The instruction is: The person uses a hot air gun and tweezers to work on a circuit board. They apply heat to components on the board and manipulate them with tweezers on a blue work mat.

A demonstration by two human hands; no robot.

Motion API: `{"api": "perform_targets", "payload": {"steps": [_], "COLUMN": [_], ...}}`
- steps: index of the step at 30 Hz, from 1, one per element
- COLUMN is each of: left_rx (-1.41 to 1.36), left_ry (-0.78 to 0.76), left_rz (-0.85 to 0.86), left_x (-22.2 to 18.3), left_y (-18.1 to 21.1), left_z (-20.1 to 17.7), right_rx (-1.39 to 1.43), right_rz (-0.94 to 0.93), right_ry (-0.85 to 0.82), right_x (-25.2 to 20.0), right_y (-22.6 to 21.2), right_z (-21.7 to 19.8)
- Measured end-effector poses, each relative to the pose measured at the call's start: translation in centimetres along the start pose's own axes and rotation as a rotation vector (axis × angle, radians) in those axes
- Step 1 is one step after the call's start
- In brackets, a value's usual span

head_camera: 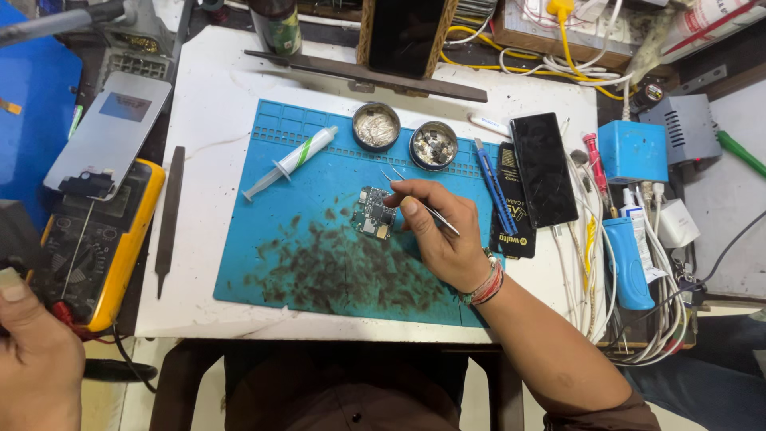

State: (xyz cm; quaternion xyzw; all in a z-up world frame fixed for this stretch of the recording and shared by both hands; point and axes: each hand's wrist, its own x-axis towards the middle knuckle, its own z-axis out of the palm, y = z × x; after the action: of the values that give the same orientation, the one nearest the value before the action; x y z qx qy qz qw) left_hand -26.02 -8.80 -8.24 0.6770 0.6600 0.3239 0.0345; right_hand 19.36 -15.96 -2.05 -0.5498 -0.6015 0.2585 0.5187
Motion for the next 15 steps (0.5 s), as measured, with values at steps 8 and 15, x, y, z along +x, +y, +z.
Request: {"api": "perform_targets", "payload": {"steps": [8,15], "left_rx": [-0.027,-0.012], "left_ry": [-0.046,-0.084], "left_rz": [-0.060,-0.087], "left_x": [0.7,1.4], "left_y": [-2.3,-2.0], "left_z": [1.1,1.5], "right_rx": [0.002,-0.093], "right_rz": [-0.067,-0.116], "right_ry": [-0.005,-0.063], "right_x": [-0.3,0.1], "right_y": [-0.2,-0.8], "right_z": [-0.1,-0.2]}}
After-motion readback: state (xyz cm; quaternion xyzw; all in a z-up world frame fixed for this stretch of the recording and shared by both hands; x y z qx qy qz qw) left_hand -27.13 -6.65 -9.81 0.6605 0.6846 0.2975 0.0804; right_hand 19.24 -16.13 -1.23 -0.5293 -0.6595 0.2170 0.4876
